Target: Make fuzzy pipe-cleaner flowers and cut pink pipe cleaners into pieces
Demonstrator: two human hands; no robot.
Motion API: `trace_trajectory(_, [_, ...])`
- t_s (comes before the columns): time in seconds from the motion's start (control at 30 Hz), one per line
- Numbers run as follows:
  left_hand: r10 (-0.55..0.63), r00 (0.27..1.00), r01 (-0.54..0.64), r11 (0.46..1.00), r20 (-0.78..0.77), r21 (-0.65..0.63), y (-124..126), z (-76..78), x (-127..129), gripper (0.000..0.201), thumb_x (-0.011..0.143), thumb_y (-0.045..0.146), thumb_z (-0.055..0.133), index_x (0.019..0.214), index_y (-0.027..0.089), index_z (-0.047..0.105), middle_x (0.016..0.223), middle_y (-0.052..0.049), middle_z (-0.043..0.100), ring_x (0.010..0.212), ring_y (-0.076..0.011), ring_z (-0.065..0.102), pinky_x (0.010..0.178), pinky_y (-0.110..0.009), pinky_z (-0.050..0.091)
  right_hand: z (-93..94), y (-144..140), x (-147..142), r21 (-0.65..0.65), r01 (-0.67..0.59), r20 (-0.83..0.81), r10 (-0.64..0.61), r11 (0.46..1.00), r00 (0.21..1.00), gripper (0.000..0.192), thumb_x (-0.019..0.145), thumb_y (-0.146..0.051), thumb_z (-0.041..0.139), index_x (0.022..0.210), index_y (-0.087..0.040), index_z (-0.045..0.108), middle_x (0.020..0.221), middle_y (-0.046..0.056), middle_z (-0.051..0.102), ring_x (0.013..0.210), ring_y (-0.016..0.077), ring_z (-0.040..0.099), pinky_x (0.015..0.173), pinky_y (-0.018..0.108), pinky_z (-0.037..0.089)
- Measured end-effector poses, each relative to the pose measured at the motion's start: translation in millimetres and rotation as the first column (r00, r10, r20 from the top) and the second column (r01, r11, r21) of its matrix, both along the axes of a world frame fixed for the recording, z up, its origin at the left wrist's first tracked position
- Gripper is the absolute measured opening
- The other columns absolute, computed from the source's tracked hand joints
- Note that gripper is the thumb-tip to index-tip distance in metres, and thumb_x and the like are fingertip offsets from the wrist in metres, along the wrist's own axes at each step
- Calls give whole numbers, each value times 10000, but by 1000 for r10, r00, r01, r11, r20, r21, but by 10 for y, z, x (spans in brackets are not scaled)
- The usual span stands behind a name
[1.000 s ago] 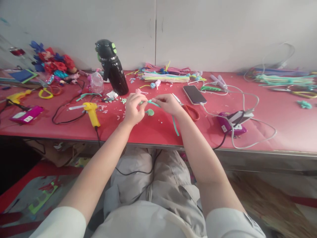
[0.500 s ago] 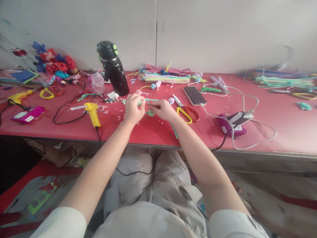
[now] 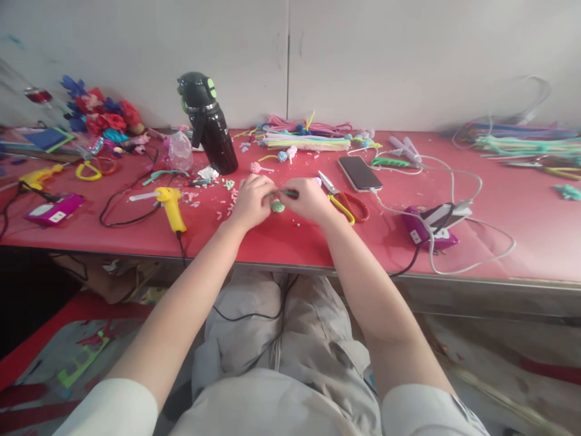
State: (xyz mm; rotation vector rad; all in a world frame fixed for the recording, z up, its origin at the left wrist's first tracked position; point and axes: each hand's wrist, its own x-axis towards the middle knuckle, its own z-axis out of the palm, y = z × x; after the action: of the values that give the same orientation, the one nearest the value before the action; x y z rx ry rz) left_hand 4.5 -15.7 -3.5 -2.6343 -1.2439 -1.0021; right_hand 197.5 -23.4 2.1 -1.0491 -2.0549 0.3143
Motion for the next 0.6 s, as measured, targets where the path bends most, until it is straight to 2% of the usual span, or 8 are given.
trace_trajectory(0.1, [-47,998,47,999,43,-13,8,-12,-8,137,933,119,618,913,207,721,1026,-54,734,1075,-282,627,908,-439,455,29,1,50,-9,14,-92,-15,1000,996,317,869,-444,724,723,-174,647,666,7,591,608,124,434,611,307,336])
trace_trajectory(0.2, [-99,984,98,995,147,17,32,-38,-7,139,951,143,610,899,220,713,1017,-47,736,1035,-258,635,918,-427,470,64,30,109,-87,-27,-183,10,996,983,391,845,-549,761,774,-177,662,618,-22,525,580,115,382,574,301,310])
trace_trajectory(0.27, [-170,953,161,985,251,58,56,-53,2,124,965,184,619,876,222,695,984,-43,735,982,-235,639,906,-408,491,81,63,141,-154,-89,-224,53,984,973,443,860,-616,727,814,-176,696,602,-30,492,567,114,357,558,300,295])
trace_trajectory(0.37, [-258,882,231,966,395,115,90,-71,23,141,991,282,629,865,224,656,960,-41,728,944,-208,646,878,-377,521,82,103,144,-197,-161,-276,102,967,956,512,854,-682,698,817,-171,724,651,-4,546,601,126,398,582,304,331])
trace_trajectory(0.47, [-226,852,178,973,472,144,108,-86,31,195,1013,367,602,879,228,632,969,-51,724,956,-207,654,873,-376,530,59,92,83,-188,-166,-289,107,968,951,519,847,-680,703,797,-165,722,681,14,582,641,138,437,618,309,368])
trace_trajectory(0.6, [-133,881,53,981,454,185,124,-102,5,206,1030,342,559,867,227,610,947,-60,714,973,-222,652,916,-403,515,11,28,-25,-193,-121,-215,79,974,973,439,936,-565,626,879,-148,751,625,-19,488,608,123,370,596,298,343])
